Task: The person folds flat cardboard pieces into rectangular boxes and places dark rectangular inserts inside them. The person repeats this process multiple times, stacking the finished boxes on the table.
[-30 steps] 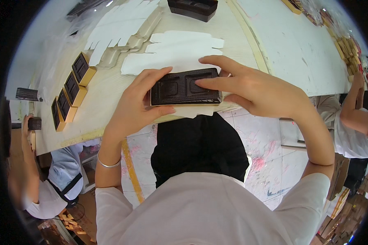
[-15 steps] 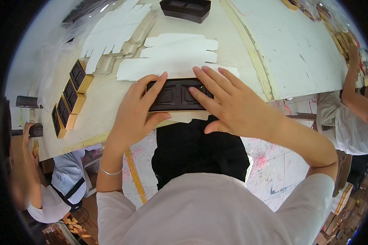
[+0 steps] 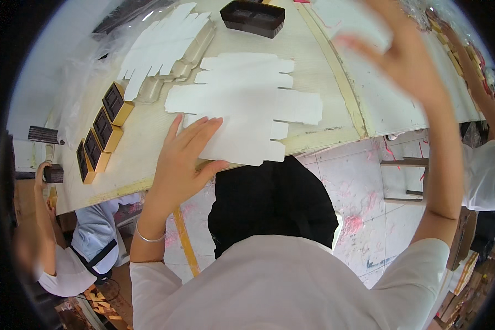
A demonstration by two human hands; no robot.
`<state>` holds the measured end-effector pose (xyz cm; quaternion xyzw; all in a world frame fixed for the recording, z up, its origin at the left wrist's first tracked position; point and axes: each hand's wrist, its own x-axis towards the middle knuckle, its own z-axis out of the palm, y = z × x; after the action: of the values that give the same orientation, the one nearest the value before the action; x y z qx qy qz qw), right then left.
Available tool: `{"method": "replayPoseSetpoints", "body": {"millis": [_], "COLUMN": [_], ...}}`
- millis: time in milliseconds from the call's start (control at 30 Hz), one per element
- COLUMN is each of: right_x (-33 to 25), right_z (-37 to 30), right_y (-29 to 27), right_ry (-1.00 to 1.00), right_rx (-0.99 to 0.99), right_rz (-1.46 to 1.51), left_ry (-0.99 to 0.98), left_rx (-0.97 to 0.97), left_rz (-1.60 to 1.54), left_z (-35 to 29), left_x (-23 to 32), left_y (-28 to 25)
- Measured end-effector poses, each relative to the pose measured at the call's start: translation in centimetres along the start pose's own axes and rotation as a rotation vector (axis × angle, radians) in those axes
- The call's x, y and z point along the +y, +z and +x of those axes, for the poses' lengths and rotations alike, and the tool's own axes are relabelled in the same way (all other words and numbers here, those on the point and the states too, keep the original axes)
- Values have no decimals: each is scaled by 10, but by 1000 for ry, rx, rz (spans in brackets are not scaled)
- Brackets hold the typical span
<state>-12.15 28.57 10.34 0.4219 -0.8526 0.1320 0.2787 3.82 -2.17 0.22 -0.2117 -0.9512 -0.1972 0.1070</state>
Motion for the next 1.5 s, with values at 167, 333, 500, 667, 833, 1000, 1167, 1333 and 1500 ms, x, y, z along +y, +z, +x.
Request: {"method": "replayPoseSetpoints", "body": {"millis": [167,333,500,667,833,1000,1167,1333,1500], "right_x": [-95,-91,-85,-86,-82,-87,-78,-81,-118], "right_z": [-52,-55,-31,-49,-50,-41,-16,-4,-23], "right_y": [43,51,66,90,85,83,96,83,52], "right_ry": [-218,-172,162,-201,-383,-395,-62,45,40], "right_rx": [-485,-461,-513,-131,-264,-349,-561,-472,-194], "right_rz": [180,330,475,225,204,139,334,360,424], "left_ry": [64,28,-90,140,105,210,33,-45,-361], "left_rx": [117,16,-33,193,107,117,-41,233,33], "left_rz": [14,-75,3,169,-20,79,12,115,-929], "left_z": [4,11,39,33,22,30,57,43,4], "left_x": [21,21,13,3,4,-1,-21,6,28], "left_y": [7,-3,-1,11,10,9,6,-6,-7]}}
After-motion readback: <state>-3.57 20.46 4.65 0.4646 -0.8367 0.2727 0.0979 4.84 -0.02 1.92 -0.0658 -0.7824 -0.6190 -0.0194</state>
